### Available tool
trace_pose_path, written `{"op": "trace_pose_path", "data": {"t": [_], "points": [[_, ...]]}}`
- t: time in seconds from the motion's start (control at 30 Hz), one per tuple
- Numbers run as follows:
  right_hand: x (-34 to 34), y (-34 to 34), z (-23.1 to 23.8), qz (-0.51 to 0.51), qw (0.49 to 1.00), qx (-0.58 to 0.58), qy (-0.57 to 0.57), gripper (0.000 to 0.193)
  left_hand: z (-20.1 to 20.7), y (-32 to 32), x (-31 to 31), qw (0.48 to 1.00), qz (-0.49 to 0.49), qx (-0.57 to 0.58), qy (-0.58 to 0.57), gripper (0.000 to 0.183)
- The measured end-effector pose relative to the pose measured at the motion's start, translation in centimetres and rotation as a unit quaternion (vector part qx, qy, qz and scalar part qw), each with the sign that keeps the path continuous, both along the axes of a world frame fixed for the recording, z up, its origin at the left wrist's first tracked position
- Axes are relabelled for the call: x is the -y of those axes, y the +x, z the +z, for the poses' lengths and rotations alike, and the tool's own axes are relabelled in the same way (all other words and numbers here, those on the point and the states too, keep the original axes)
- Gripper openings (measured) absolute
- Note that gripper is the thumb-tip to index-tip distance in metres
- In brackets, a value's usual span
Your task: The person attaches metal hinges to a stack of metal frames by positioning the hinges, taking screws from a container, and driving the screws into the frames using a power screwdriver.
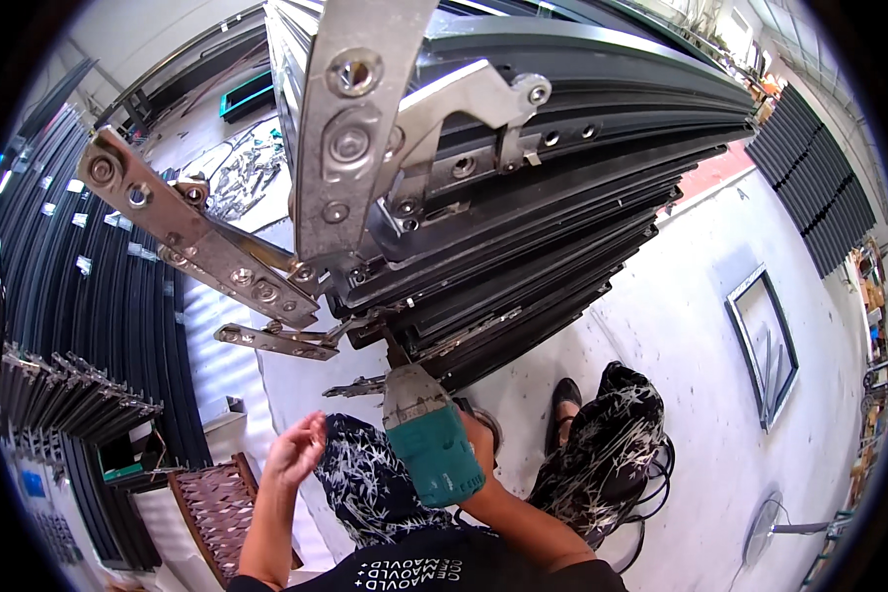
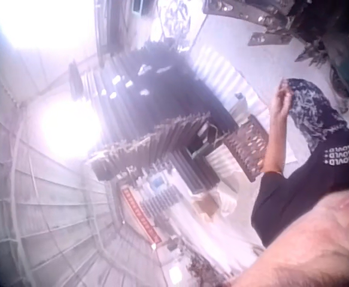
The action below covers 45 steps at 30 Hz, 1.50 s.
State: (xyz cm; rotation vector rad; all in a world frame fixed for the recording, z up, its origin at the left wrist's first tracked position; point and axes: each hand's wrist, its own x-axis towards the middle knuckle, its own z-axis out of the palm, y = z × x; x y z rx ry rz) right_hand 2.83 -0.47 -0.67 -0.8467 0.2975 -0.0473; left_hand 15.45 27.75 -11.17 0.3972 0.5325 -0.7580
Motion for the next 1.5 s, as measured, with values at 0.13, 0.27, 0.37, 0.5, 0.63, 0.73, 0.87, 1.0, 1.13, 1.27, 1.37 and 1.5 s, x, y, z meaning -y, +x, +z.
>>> {"op": "trace_pose_path", "data": {"t": [0.13, 0.27, 0.37, 0.5, 0.63, 0.73, 0.87, 1.0, 1.13, 1.27, 1.37, 1.5], "points": [[0.1, -0.1, 0.8, -0.032, 0.999, -0.040, 0.018, 0.045, 2.6, -2.5, 4.4, 1.000, -0.019, 0.002, 0.005, 0.049], [0.9, -0.6, 0.1, 0.040, 0.887, 0.058, -0.456, 0.033, 2.2, -2.9, 6.8, 0.995, -0.050, -0.001, -0.082, 0.046], [1.3, -0.3, -1.1, 0.018, 0.779, 0.143, -0.611, 0.033, 2.5, -3.1, 8.2, 0.995, -0.097, 0.022, 0.029, 0.021], [0.4, 0.3, -0.5, -0.039, 0.986, -0.007, -0.160, 0.032, 2.8, -3.7, 8.3, 0.986, -0.133, 0.071, 0.070, 0.026], [0.8, 1.2, 1.1, -0.092, 0.812, 0.036, -0.575, 0.031, 3.7, -3.3, 7.8, 0.984, -0.155, 0.067, 0.063, 0.032], [2.4, -0.3, -1.5, -0.047, 0.795, 0.094, -0.598, 0.030, 5.7, -2.9, 8.4, 0.971, -0.185, 0.131, 0.079, 0.033], [1.9, -1.5, 2.7, -0.033, 0.971, -0.030, -0.236, 0.021, 6.3, -3.1, 8.2, 0.963, -0.190, 0.148, 0.120, 0.019], [0.9, -3.9, 3.4, 0.052, 0.996, -0.005, -0.072, 0.026, 11.2, -3.8, 10.0, 0.956, -0.207, 0.184, 0.093, 0.015], [0.8, -5.0, 6.4, 0.098, 0.977, -0.004, -0.192, 0.036, 14.6, -4.7, 11.2, 0.967, -0.124, 0.222, -0.019, 0.015], [2.5, -7.3, 2.8, 0.155, 0.976, -0.011, -0.155, 0.048, 16.9, -5.1, 12.9, 0.976, -0.062, 0.205, -0.041, 0.018], [4.4, -8.7, -2.8, 0.155, 0.972, -0.053, 0.169, 0.056, 17.3, -5.8, 14.0, 0.980, -0.028, 0.195, -0.040, 0.020], [6.8, -7.9, -1.6, 0.105, 0.544, -0.168, 0.816, 0.062, 17.0, -6.9, 15.0, 0.976, -0.011, 0.215, -0.037, 0.020]]}}
